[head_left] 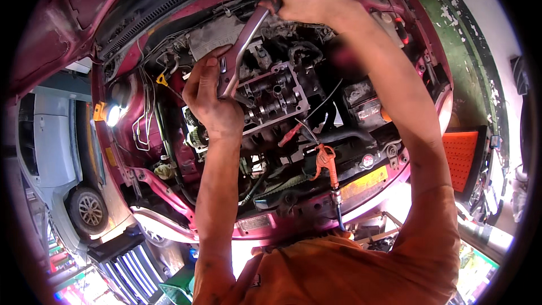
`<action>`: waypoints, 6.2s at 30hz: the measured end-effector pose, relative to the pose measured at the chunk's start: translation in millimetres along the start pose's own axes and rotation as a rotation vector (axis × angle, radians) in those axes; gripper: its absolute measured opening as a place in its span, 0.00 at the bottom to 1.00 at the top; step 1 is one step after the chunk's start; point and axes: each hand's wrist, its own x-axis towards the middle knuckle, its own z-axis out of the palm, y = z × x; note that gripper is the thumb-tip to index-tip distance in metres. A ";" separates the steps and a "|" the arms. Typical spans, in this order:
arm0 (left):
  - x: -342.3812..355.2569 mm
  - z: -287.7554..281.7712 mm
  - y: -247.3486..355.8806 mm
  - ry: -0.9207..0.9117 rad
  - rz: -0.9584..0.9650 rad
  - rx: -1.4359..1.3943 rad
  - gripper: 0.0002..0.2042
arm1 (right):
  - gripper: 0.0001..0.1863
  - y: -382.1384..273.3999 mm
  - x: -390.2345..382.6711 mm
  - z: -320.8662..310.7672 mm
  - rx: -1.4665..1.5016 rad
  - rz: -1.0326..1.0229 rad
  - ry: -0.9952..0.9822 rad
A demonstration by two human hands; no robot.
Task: The person uses a socket wrench to tighten bolts on a car engine's cylinder head assembly. They also handle a camshaft gear and apply a liquid from a bottle to the engine components.
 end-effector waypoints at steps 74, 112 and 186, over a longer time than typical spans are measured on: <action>-6.9 46.1 -56.7 -0.129 -0.069 -0.001 0.11 | 0.10 41.1 -67.7 -27.3 -0.214 0.195 -0.210; -34.9 23.8 -41.7 -0.339 -0.080 0.012 0.10 | 0.14 -20.0 -118.2 -86.1 -0.138 0.410 -0.364; 54.3 53.7 -39.0 -0.100 -0.203 -0.026 0.10 | 0.09 41.8 -36.4 -37.8 -0.089 0.395 -0.194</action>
